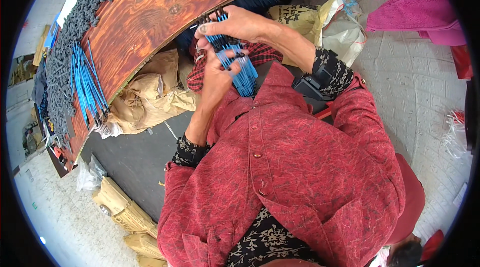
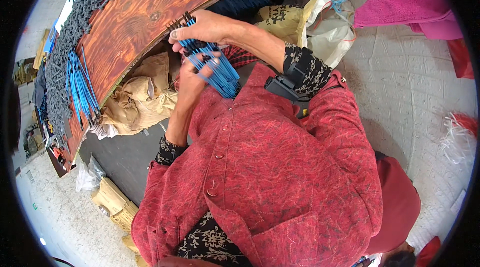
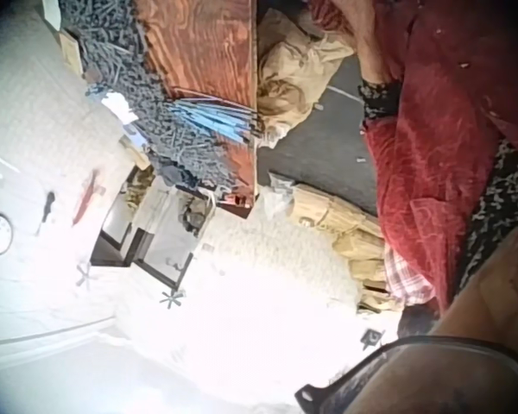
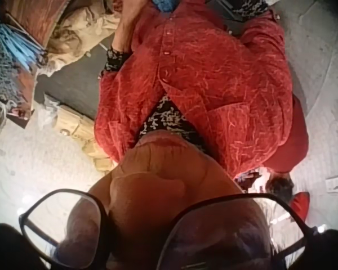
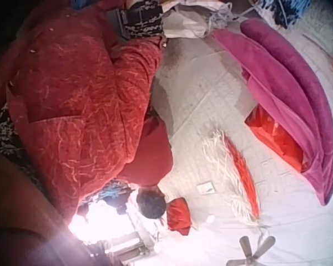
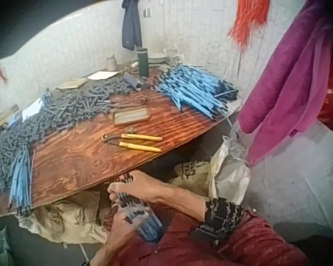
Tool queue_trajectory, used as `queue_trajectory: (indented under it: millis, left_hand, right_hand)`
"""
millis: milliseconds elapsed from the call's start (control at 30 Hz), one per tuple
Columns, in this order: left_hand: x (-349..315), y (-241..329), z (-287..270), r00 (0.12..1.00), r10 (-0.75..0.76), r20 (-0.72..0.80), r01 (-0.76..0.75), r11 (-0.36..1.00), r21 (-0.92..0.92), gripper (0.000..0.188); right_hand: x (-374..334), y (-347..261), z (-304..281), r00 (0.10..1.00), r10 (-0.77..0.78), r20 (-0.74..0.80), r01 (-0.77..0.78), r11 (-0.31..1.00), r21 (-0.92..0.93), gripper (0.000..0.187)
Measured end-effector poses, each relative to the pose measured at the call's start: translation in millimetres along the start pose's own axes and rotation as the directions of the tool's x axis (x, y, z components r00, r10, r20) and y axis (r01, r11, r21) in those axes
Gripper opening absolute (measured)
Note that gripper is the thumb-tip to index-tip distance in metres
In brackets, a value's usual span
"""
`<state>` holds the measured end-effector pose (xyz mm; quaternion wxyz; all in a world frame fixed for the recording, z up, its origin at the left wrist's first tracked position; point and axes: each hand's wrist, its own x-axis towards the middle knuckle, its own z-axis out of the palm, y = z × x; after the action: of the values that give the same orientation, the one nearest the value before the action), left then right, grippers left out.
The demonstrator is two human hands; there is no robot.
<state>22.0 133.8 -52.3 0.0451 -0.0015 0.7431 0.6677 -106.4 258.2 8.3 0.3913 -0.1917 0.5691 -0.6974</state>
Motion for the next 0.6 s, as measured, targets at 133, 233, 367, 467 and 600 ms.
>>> queue_trajectory:
  millis: [133, 233, 367, 467, 600]
  left_hand:
    - [-11, 2, -2, 0.985, -0.119, 0.124, 0.136, 0.980, -0.143, 0.017]
    - [-13, 6, -2, 0.993, 0.004, 0.117, 0.000, 0.999, -0.037, 0.015]
    - [-15, 6, 1, 0.992, 0.032, 0.124, -0.033, 0.999, 0.000, 0.015]
    - [-15, -2, 1, 0.990, 0.029, 0.140, -0.026, 0.999, -0.021, 0.015]
    - [-18, 4, 7, 0.989, 0.059, 0.135, -0.059, 0.998, -0.004, 0.020]
  right_hand:
    - [-10, 8, 3, 0.999, 0.049, 0.009, -0.049, 0.994, 0.093, 0.031]
    - [-14, 14, 2, 0.997, -0.015, 0.073, 0.006, 0.994, 0.112, 0.035]
    - [-17, 22, 0, 0.990, -0.079, 0.116, 0.060, 0.985, 0.160, 0.038]
    - [-21, 33, -1, 0.984, -0.097, 0.151, 0.070, 0.982, 0.176, 0.038]
    - [-25, 46, -1, 0.982, -0.122, 0.144, 0.090, 0.973, 0.213, 0.038]
